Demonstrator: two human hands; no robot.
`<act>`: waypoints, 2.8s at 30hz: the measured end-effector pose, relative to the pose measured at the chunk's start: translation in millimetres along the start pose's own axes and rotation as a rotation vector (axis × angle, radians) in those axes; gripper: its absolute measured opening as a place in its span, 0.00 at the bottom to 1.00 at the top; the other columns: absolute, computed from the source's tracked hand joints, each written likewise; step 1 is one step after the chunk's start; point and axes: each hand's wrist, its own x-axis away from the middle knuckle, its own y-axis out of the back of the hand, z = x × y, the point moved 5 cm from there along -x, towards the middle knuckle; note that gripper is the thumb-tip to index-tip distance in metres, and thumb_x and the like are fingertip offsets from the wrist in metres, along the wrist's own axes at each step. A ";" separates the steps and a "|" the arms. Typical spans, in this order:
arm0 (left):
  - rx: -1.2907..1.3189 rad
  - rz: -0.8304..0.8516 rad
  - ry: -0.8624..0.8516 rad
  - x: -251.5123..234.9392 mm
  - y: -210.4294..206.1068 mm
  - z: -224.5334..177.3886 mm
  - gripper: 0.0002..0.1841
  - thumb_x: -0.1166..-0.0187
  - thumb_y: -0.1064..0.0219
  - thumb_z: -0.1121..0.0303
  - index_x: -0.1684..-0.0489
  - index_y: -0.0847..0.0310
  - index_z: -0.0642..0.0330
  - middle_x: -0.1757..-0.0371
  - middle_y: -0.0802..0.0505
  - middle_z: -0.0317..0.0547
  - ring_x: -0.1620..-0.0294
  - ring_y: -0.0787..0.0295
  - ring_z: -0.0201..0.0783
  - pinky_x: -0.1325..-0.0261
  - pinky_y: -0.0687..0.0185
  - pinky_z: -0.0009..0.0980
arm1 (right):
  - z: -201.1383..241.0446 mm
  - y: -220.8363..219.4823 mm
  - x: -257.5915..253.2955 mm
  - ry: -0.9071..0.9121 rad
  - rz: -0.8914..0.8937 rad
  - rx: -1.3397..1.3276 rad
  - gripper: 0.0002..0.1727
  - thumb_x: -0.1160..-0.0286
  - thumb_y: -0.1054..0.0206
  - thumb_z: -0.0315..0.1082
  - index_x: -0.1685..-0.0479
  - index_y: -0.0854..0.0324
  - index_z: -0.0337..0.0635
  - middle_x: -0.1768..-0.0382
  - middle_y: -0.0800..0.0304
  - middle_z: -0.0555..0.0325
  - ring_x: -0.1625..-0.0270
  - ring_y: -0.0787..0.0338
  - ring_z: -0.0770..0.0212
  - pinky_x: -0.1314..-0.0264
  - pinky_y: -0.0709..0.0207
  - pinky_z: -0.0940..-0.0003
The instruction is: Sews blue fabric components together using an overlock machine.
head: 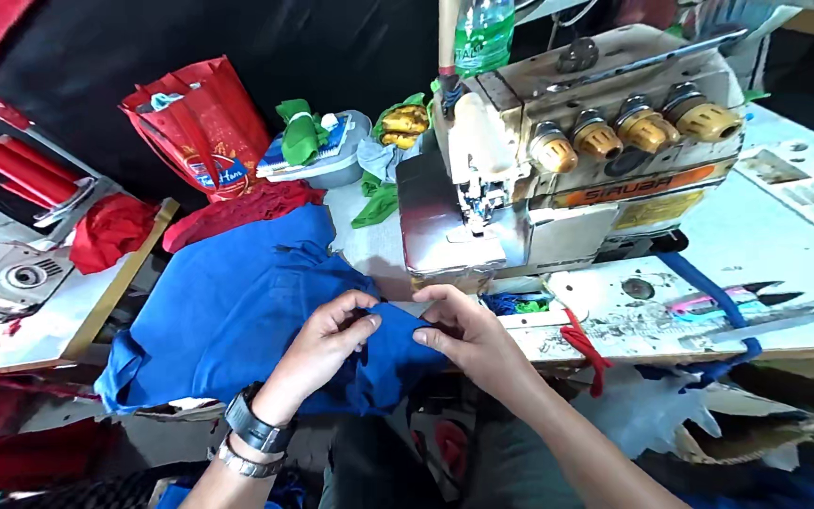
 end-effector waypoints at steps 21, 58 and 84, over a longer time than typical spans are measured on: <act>0.177 -0.089 0.092 4.2 7.6 12.8 0.04 0.22 0.29 0.73 0.59 0.09 0.54 0.65 0.08 0.35 0.72 0.18 0.25 0.70 0.22 0.18 | -7.6 -1.4 3.8 -0.003 -0.033 -0.100 0.19 0.32 0.25 0.25 0.40 0.17 0.44 0.61 0.08 0.64 0.60 0.09 0.73 0.53 0.13 0.79; 0.036 -0.049 -0.025 1.1 9.0 4.4 0.05 0.22 0.29 0.71 0.66 0.07 0.54 0.60 0.08 0.33 0.60 0.14 0.26 0.57 0.18 0.21 | -18.3 12.9 11.4 -0.071 -0.018 -0.251 0.19 0.32 0.27 0.25 0.41 0.15 0.47 0.62 0.09 0.66 0.60 0.10 0.74 0.54 0.15 0.81; 0.001 0.040 -0.016 -0.7 -4.6 -6.4 0.04 0.24 0.27 0.72 0.64 0.06 0.54 0.58 0.08 0.34 0.59 0.13 0.27 0.58 0.17 0.21 | -16.9 13.9 18.8 0.034 0.012 -0.129 0.16 0.29 0.28 0.27 0.43 0.14 0.47 0.61 0.10 0.67 0.59 0.11 0.76 0.53 0.15 0.82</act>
